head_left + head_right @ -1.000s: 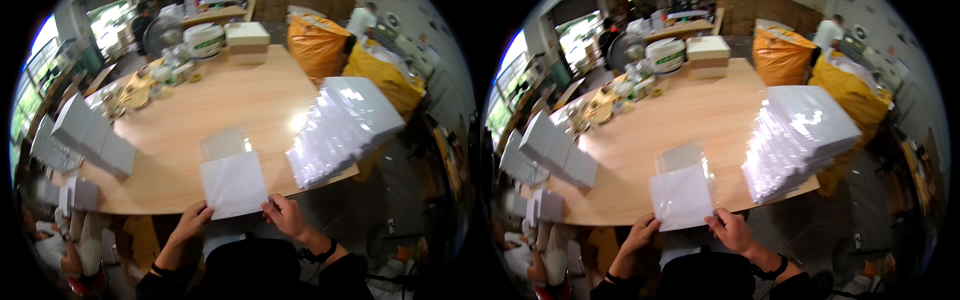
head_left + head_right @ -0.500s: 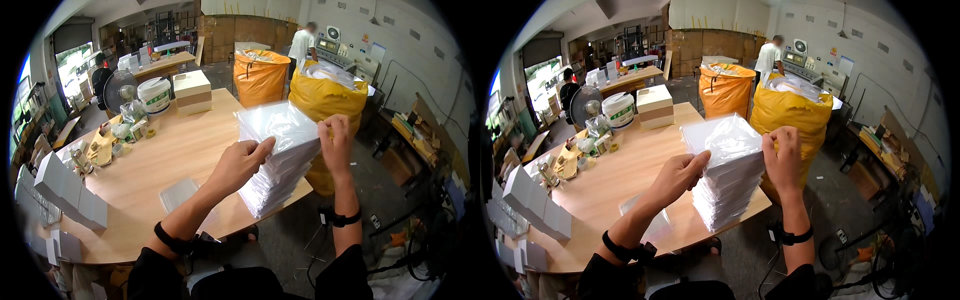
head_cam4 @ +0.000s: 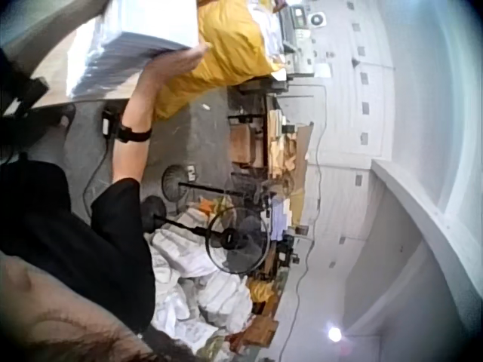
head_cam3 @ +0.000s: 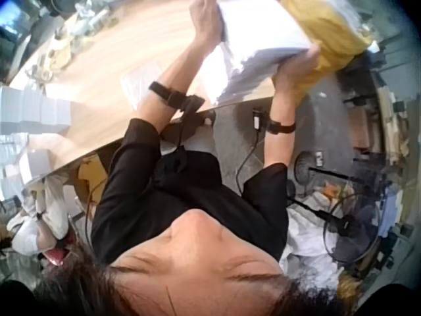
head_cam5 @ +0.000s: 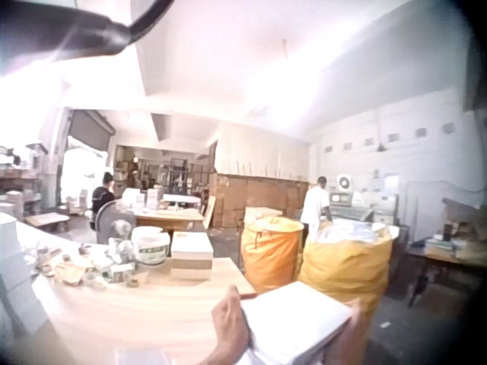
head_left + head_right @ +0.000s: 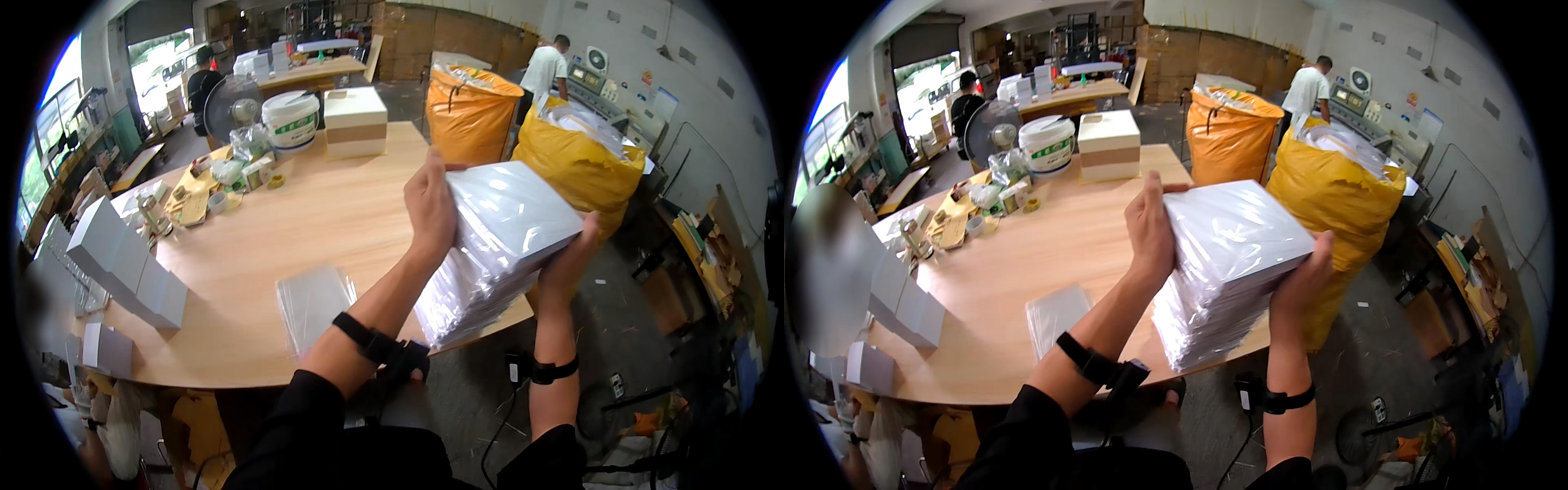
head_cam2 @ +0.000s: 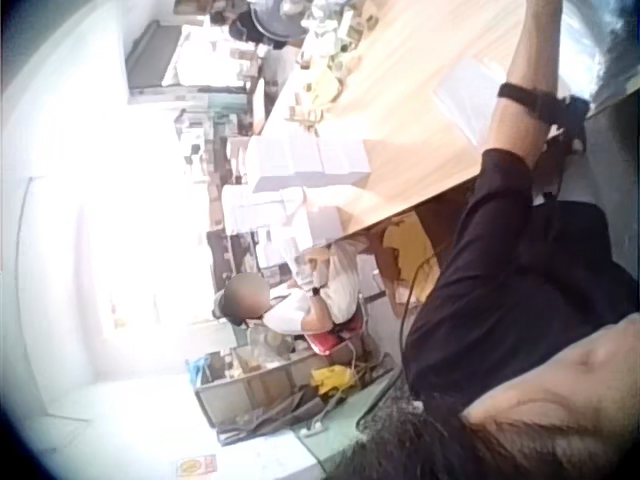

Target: The person repeatedly picks a white rectangular item and a clear plastic sleeve from a table, inserts the item into the sleeve, and places the packaged unit into a growing stack. The person handles items one at a time and maintains a consistent workflow throughout the clip.

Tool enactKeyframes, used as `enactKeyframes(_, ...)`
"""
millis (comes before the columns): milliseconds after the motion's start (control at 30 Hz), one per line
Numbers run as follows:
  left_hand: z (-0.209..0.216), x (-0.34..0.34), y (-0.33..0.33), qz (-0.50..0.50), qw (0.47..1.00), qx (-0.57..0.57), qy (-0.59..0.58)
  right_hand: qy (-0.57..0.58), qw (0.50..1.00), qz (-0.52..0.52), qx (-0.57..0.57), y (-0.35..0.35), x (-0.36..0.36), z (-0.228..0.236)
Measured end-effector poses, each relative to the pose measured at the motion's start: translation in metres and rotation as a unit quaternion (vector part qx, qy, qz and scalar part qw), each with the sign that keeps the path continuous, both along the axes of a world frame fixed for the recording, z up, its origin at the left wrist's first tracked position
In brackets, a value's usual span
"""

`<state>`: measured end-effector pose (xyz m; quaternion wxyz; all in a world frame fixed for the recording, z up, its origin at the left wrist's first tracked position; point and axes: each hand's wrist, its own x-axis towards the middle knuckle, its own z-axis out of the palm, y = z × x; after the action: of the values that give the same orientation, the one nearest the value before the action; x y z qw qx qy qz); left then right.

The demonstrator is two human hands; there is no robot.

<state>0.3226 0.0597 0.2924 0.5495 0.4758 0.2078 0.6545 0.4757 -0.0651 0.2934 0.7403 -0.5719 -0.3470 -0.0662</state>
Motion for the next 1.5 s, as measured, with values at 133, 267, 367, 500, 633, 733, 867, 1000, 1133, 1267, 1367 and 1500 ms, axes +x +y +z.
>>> enactKeyframes(133, 0.005, 0.000, -0.005, 0.041, 0.999, 0.030, 0.010, 0.068, 0.992, 0.100, 0.037, -0.006, 0.001, 0.000)
enactKeyframes(267, -0.016, -0.043, 0.000, -0.026, 0.997, 0.062, 0.039, 0.198, 0.943, 0.208, 0.171, -0.020, -0.001, -0.011)
enactKeyframes(367, -0.073, -0.118, 0.020, -0.046, 0.967, 0.068, 0.242, 0.018, 0.996, -0.017, 0.081, -0.059, 0.032, -0.079)
enactKeyframes(500, -0.192, -0.264, 0.019, -0.038, 0.736, 0.173, 0.653, -0.090, 0.989, 0.039, -0.111, -0.128, -0.011, -0.168)
enactKeyframes(633, -0.248, -0.319, -0.011, 0.050, 0.622, 0.122, 0.772, -0.209, 0.892, 0.254, -0.310, -0.128, -0.092, -0.224)
enactKeyframes(733, -0.285, -0.330, -0.002, 0.123, 0.643, 0.104, 0.749, -0.278, 0.833, 0.343, -0.333, -0.074, -0.153, -0.238)
enactKeyframes(867, -0.298, -0.338, 0.000, 0.161, 0.718, 0.087, 0.671, -0.413, 0.757, 0.343, -0.374, 0.003, -0.189, -0.283)
enactKeyframes(1000, -0.294, -0.328, -0.005, 0.202, 0.760, 0.042, 0.616, -0.498, 0.739, 0.303, -0.337, 0.068, -0.197, -0.322)
enactKeyframes(1133, -0.285, -0.332, -0.010, 0.225, 0.696, 0.079, 0.677, -0.500, 0.726, 0.308, -0.358, 0.101, -0.207, -0.324)
enactKeyframes(1267, -0.288, -0.343, -0.010, 0.175, 0.769, 0.011, 0.614, -0.449, 0.747, 0.348, -0.345, 0.105, -0.217, -0.316)
enactKeyframes(1367, -0.284, -0.350, -0.012, 0.144, 0.804, -0.001, 0.576, -0.408, 0.761, 0.353, -0.359, 0.094, -0.221, -0.305)
enactKeyframes(1500, -0.281, -0.358, -0.012, 0.177, 0.841, 0.014, 0.511, -0.376, 0.777, 0.366, -0.349, 0.088, -0.219, -0.300)
